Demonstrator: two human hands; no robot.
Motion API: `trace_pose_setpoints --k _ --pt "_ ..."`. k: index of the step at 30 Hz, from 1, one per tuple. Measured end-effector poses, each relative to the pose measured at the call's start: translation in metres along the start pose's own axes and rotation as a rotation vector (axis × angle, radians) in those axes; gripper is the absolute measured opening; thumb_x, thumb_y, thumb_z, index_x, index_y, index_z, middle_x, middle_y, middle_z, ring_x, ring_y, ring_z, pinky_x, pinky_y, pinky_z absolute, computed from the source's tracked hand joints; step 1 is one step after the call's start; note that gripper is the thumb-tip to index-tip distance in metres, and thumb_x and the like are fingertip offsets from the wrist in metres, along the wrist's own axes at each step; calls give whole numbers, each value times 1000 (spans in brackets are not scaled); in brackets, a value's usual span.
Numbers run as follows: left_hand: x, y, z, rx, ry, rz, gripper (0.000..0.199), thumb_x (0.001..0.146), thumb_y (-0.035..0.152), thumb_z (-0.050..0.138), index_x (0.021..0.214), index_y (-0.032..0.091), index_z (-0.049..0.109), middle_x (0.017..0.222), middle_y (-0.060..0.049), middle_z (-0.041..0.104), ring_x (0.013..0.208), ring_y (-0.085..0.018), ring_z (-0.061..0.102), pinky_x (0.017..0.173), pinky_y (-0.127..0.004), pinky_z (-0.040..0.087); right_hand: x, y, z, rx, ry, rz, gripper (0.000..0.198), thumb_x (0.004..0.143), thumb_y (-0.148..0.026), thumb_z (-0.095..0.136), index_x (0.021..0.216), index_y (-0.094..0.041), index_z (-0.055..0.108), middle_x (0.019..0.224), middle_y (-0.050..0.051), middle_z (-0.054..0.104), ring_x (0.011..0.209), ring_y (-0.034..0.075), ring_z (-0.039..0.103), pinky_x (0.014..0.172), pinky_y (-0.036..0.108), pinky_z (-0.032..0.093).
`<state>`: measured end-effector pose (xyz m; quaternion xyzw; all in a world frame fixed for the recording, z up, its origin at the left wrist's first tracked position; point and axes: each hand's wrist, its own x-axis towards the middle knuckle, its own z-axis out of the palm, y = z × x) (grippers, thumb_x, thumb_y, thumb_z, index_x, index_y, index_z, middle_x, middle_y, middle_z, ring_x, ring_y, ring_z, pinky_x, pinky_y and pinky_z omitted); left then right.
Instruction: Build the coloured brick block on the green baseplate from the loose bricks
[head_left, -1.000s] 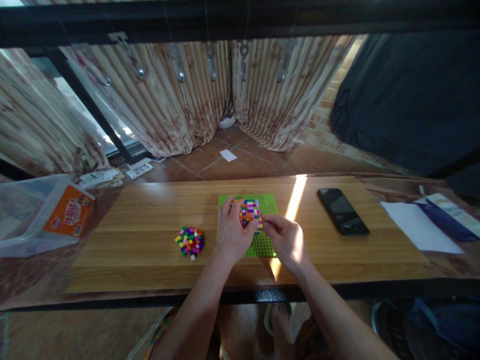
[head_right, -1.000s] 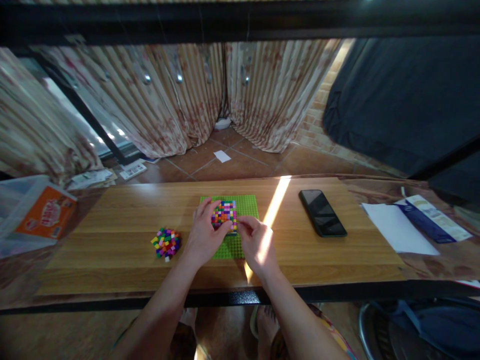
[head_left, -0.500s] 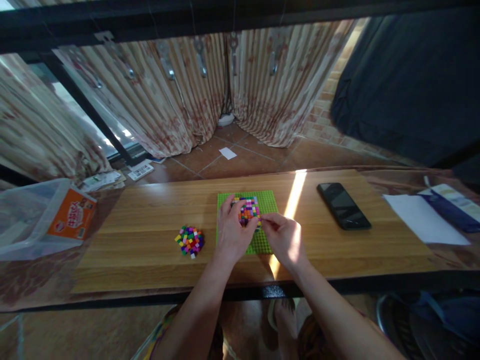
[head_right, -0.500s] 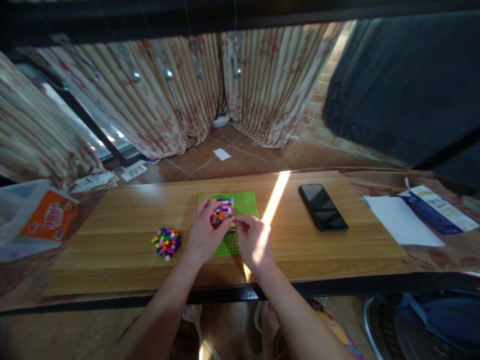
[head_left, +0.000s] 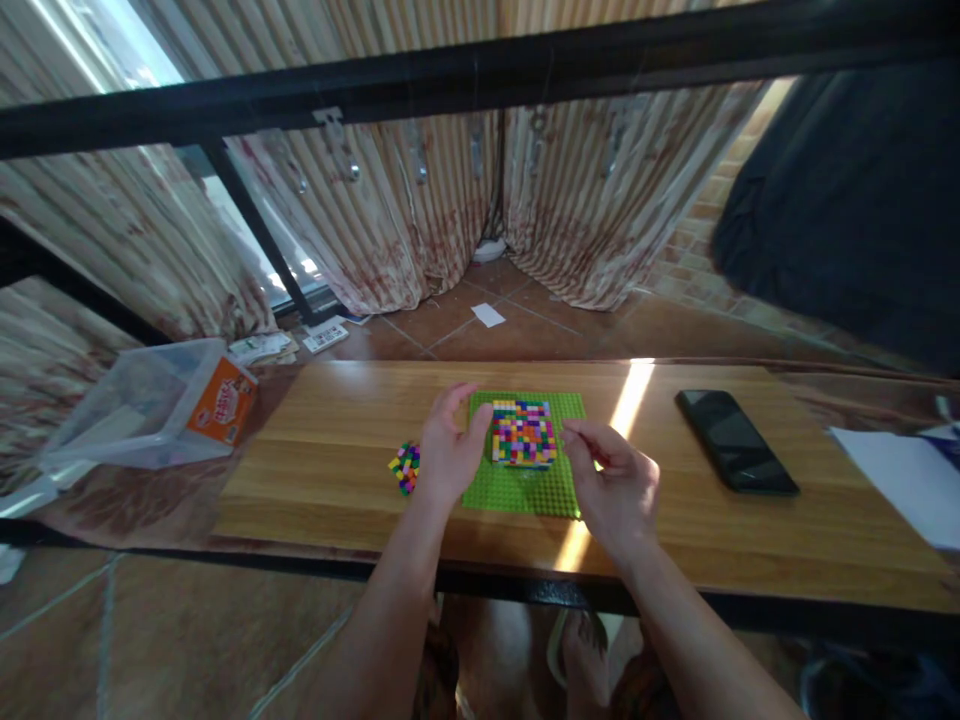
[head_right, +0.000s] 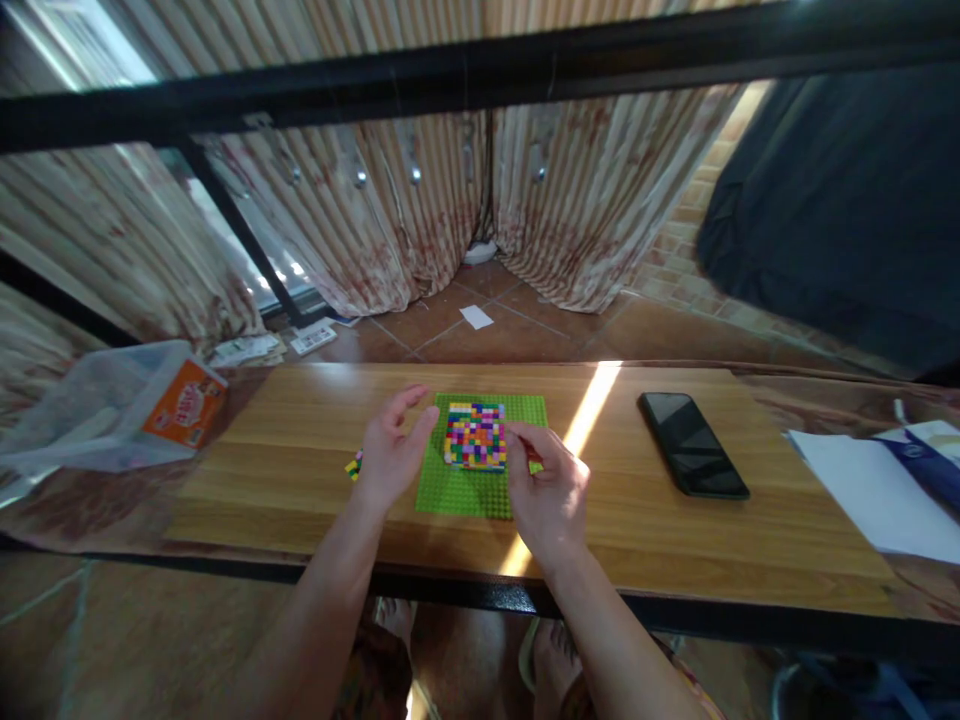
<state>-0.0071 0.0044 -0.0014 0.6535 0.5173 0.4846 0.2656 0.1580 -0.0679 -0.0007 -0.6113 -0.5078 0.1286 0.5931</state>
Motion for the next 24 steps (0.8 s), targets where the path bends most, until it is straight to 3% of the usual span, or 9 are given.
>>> trace_pose_setpoints --k 2,5,9,17,24 --pt "6 -6 -14 -42 66 -73 30 84 31 60 110 16 64 111 -10 69 103 -21 64 94 -38 48 -8 -10 5 -22 -94 -138 12 87 -22 60 91 -21 71 84 3 74 73 14 68 69 27 55" --pt "13 -15 -32 -122 194 -150 28 82 29 60 106 14 65 103 -10 71 92 -19 66 86 -34 51 -25 -19 21 -33 -349 -284 16 90 -17 56 96 -20 70 89 4 72 81 15 68 76 27 54" --pt "16 -20 -44 -170 273 -176 23 80 25 60 99 13 67 90 -7 72 83 -17 66 82 -30 51 -48 -21 47 -128 -590 -318 19 91 -14 51 96 -18 69 89 6 69 82 17 66 74 28 52" --pt "16 -16 -56 -173 260 -219 20 80 21 60 96 14 68 91 -7 74 80 -15 67 76 -27 52 -64 -19 77 -254 -757 -293 21 94 -18 47 96 -20 68 95 7 67 86 19 63 78 30 50" --pt "15 -16 -65 -165 241 -253 21 80 21 60 98 14 69 93 -8 74 82 -17 67 77 -28 52 -70 -16 94 -378 -740 -243 17 92 -23 53 94 -22 70 98 5 68 87 19 64 76 29 50"
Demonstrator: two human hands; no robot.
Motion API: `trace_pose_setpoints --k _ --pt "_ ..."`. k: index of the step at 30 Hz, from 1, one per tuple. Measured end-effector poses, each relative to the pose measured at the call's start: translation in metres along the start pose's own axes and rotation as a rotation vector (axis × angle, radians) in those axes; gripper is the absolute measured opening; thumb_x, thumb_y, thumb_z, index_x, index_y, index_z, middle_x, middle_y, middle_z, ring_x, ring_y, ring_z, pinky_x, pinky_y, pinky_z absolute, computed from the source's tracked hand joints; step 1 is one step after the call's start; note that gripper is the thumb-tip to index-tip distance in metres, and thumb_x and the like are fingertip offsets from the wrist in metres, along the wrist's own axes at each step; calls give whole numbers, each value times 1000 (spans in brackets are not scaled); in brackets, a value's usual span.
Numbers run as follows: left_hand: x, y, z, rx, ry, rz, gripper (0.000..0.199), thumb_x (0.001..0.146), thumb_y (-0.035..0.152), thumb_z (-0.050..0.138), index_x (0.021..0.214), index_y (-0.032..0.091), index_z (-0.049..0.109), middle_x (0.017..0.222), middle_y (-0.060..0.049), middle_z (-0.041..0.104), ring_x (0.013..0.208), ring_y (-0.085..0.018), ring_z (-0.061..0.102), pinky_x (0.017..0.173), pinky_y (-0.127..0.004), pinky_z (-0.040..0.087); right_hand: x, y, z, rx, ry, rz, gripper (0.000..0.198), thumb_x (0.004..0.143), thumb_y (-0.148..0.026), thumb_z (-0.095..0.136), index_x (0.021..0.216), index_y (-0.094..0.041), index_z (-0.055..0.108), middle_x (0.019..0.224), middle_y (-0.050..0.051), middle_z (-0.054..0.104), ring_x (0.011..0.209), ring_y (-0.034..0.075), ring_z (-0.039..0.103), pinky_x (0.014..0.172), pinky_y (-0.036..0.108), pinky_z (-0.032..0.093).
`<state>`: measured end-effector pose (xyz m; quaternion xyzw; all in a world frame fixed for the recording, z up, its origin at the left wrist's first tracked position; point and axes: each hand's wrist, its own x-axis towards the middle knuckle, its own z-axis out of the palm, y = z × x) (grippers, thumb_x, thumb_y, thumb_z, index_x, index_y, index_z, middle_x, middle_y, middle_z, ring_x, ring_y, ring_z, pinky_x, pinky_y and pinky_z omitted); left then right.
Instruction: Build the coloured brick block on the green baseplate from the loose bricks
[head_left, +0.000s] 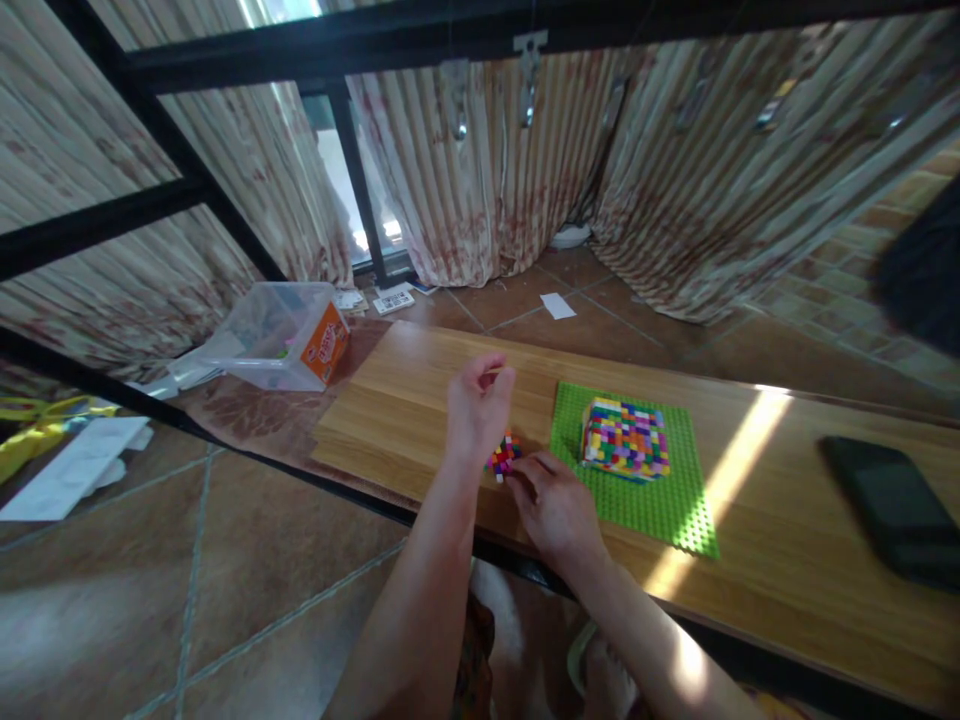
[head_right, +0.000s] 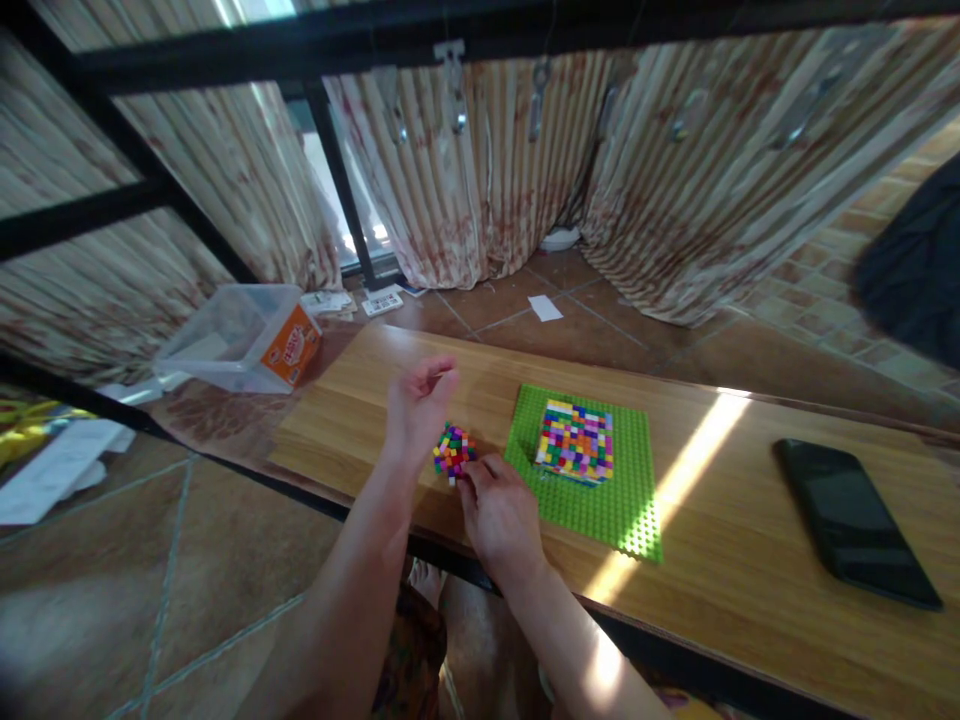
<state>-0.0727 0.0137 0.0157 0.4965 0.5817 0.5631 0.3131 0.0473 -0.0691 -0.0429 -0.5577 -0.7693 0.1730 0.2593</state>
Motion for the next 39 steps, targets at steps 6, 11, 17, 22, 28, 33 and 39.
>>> trace_pose_setpoints --k 6,11,17,22,28,33,39 --pt "-2 0 -2 5 -38 -1 20 81 21 60 98 14 69 98 -8 74 84 -16 67 77 -27 52 5 -6 4 -64 -24 18 16 91 -21 55 90 -21 71 95 5 69 88 20 64 75 29 50" --pt "-2 -2 -3 33 -59 12 19 81 21 60 97 15 69 95 -8 74 83 -17 67 77 -28 52 4 -8 4 -3 32 -40 17 91 -18 54 86 -22 70 93 5 70 85 19 64 75 29 51" --pt "-5 -1 1 55 -101 38 18 81 22 60 96 16 69 93 -7 74 82 -17 68 78 -29 53 -2 -2 -26 88 156 -99 18 93 -21 51 90 -22 69 92 5 69 86 18 64 78 30 51" --pt "-9 0 6 141 -161 78 17 82 20 59 95 16 69 95 -9 73 83 -18 67 79 -33 53 -12 21 -66 61 336 -22 15 92 -26 56 91 -22 71 95 5 69 89 19 64 84 34 52" --pt "-14 -1 14 205 -218 101 16 82 20 59 94 17 69 90 -7 73 78 -18 67 76 -33 54 -18 62 -96 28 514 28 12 87 -31 63 86 -24 73 94 4 67 89 19 64 82 38 53" --pt "-19 2 20 223 -252 145 15 83 20 58 92 19 70 84 -6 73 76 -19 67 75 -34 54 -22 74 -96 -26 506 17 12 85 -35 65 82 -26 74 95 4 67 89 20 63 79 39 54" --pt "-19 2 25 291 -309 132 17 84 20 56 94 17 70 88 -8 74 77 -20 67 74 -34 53 -22 79 -95 -91 498 52 12 84 -33 65 81 -27 75 96 4 66 91 22 62 81 43 53"
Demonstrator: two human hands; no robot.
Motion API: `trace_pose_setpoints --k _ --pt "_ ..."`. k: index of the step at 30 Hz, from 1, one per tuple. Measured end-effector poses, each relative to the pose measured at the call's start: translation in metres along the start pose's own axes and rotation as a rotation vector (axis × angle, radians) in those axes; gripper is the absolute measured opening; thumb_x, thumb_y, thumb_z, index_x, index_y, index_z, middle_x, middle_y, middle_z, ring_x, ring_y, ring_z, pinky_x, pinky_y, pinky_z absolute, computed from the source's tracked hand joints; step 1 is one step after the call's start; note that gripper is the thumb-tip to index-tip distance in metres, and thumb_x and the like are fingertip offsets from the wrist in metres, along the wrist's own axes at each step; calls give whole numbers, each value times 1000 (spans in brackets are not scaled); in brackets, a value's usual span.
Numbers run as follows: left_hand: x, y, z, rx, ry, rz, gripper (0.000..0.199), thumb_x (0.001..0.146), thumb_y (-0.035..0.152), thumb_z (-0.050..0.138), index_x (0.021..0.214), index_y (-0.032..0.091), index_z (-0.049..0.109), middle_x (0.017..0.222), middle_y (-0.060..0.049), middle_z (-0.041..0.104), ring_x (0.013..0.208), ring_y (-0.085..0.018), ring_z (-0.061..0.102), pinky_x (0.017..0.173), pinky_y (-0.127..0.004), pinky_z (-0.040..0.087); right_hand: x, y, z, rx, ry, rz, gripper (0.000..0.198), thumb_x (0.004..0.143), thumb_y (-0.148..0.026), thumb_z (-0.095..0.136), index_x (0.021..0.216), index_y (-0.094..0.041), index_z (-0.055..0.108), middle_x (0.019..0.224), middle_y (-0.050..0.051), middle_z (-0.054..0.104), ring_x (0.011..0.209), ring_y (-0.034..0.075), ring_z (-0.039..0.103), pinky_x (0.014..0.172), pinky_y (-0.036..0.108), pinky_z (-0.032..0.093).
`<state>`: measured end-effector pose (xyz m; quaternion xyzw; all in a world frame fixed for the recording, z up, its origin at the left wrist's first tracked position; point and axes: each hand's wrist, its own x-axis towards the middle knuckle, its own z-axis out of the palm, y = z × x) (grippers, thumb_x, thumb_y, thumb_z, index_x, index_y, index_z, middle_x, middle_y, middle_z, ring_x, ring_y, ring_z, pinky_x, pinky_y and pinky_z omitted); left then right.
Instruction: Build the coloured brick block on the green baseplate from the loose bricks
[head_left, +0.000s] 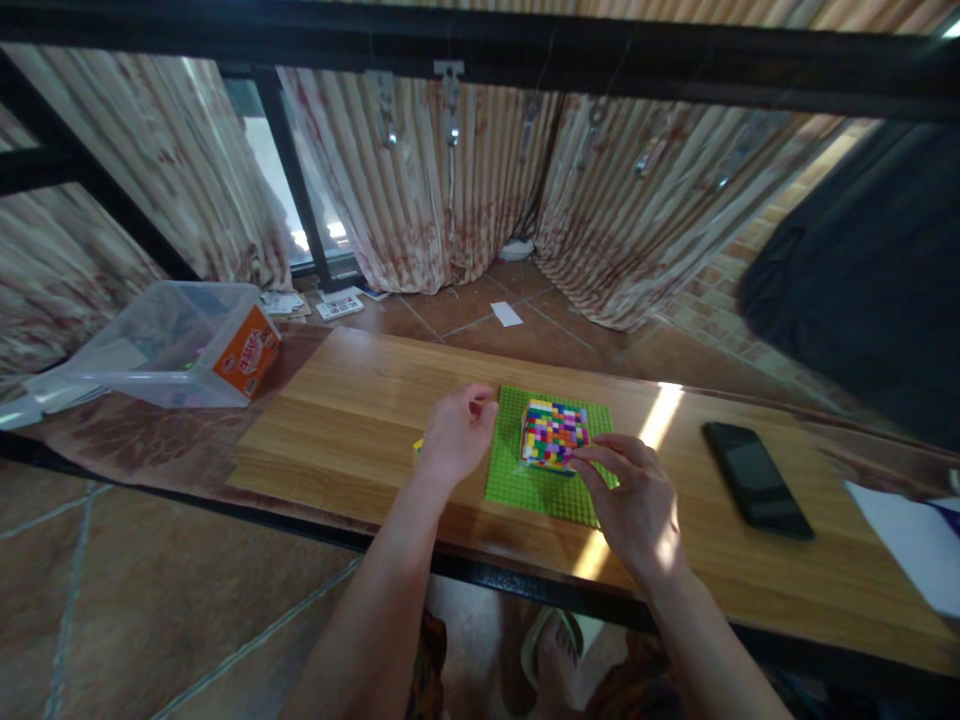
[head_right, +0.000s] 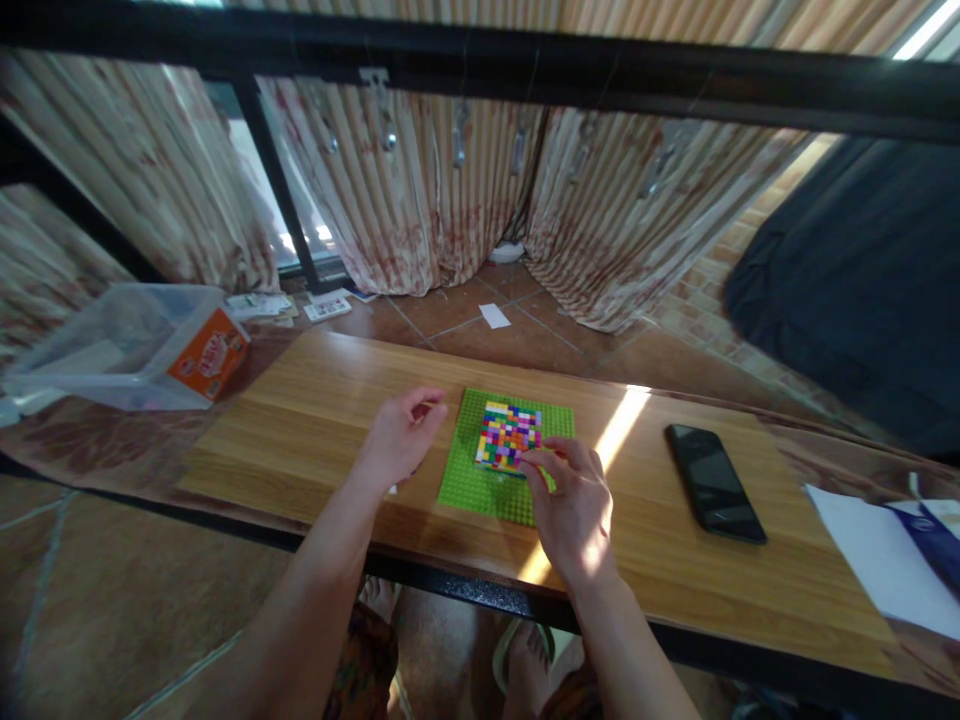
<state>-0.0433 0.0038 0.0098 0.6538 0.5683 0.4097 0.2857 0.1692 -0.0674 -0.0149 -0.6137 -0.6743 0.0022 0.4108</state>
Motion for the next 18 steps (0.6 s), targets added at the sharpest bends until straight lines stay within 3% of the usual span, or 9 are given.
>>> trace_pose_setpoints --k 10,18 --pt "-2 3 8 63 -61 49 17 85 20 55 94 16 69 94 -9 74 79 -20 68 75 -34 53 -2 -2 4 72 37 109 9 81 -31 67 78 -27 74 97 3 66 89 20 64 79 40 54" --pt "-4 4 11 77 -104 61 16 85 20 55 92 18 69 90 -8 74 78 -19 67 73 -32 53 -4 -2 5 65 35 74 13 83 -28 63 77 -27 73 95 3 66 88 20 63 76 38 54"
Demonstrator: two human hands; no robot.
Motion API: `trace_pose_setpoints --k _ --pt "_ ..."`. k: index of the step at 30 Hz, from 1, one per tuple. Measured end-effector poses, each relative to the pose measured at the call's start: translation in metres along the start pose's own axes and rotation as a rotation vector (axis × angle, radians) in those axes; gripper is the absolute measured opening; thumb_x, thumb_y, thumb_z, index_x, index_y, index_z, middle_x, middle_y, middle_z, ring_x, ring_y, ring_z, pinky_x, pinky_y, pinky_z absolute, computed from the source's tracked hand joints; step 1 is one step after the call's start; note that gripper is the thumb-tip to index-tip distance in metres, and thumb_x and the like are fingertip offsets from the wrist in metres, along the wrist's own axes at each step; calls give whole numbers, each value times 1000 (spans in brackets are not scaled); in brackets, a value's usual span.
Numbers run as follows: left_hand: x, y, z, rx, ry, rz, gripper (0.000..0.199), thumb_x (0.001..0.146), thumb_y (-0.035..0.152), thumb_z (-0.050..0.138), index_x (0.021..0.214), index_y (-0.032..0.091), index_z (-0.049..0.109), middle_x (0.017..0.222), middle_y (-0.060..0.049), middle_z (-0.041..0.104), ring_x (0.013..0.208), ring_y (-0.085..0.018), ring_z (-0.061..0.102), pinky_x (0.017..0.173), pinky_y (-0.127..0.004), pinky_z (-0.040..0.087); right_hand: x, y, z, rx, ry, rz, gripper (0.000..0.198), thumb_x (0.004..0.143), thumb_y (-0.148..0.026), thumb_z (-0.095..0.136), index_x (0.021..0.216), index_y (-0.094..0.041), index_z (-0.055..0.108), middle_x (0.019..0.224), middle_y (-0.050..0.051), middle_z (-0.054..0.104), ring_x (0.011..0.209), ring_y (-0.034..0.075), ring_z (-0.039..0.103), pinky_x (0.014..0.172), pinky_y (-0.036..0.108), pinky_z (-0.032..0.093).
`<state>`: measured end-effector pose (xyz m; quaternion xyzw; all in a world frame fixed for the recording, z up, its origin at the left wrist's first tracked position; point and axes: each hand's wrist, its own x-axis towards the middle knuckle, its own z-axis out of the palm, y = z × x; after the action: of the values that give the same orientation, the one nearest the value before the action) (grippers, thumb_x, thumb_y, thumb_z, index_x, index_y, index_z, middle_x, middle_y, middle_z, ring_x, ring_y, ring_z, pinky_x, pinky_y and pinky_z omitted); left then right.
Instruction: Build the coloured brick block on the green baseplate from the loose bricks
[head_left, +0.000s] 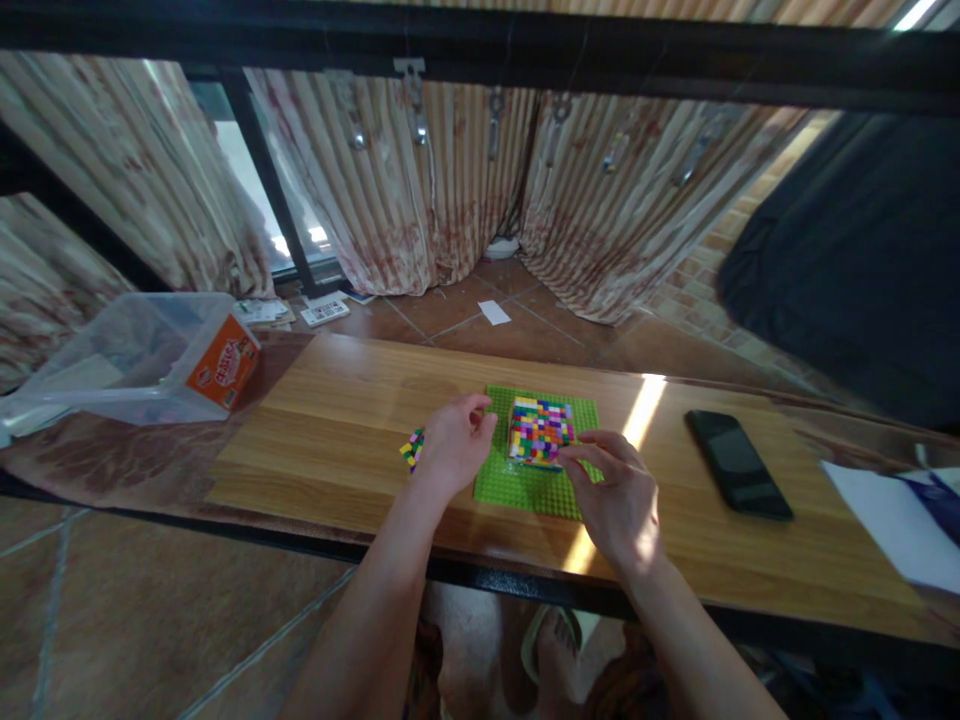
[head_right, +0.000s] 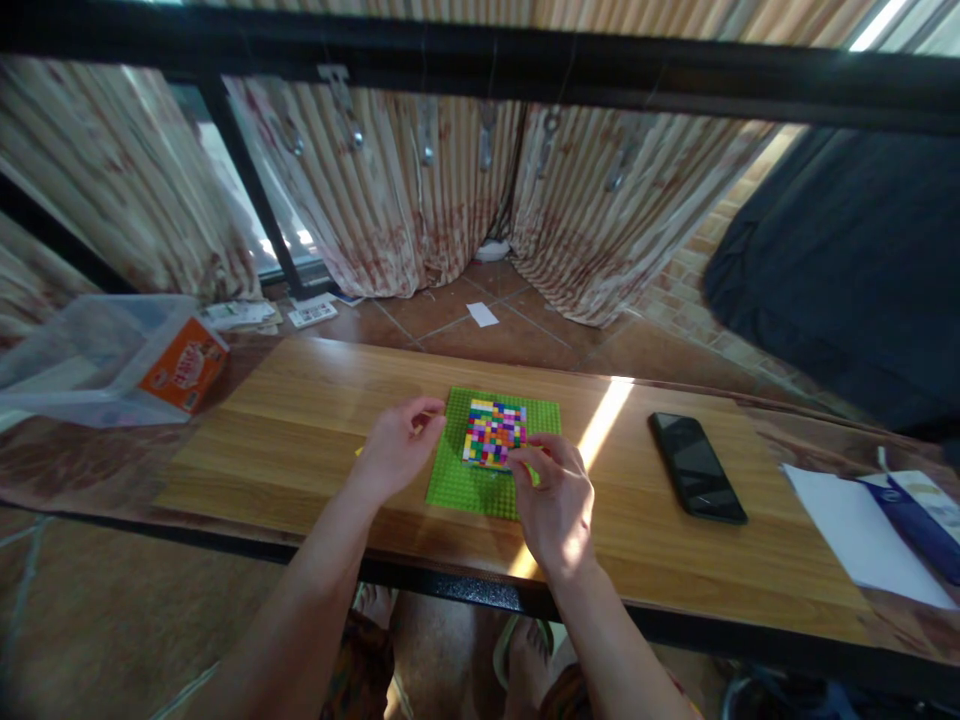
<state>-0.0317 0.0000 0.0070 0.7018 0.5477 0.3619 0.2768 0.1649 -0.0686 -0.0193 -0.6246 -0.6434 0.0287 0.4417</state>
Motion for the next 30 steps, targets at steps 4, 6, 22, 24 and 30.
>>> trace_pose_setpoints --k 4,6,22,24,30 --pt "0 -2 1 8 -2 5 17 85 20 55 94 17 69 92 -8 74 78 -19 67 72 -32 53 -1 -2 0 -4 -9 6 13 84 -28 62 77 -26 73 94 3 66 87 20 63 75 38 54" --pt "0 -3 1 14 0 6 17 85 21 54 94 17 69 92 -9 74 78 -19 67 72 -32 53 -2 -3 1 -14 -9 11 14 85 -28 61 78 -26 73 93 3 66 87 20 63 76 38 54" --pt "4 -19 -35 13 168 -77 16 83 20 58 94 17 69 85 -7 73 75 -18 67 76 -32 53 -9 -45 14 100 -73 -196 13 90 -20 58 91 -22 71 95 6 69 89 18 65 82 34 54" --pt "4 -21 -38 16 181 -100 17 84 20 58 95 16 69 87 -7 73 76 -18 67 76 -32 53 -17 -54 26 123 -195 -209 15 91 -20 56 92 -22 71 95 6 69 88 18 65 81 32 54" --pt "0 -20 -41 78 147 -139 20 86 20 57 102 15 68 95 -7 73 81 -16 68 80 -29 53 -31 -65 57 108 -387 -232 18 92 -18 52 97 -19 69 97 8 67 91 21 62 81 33 52"
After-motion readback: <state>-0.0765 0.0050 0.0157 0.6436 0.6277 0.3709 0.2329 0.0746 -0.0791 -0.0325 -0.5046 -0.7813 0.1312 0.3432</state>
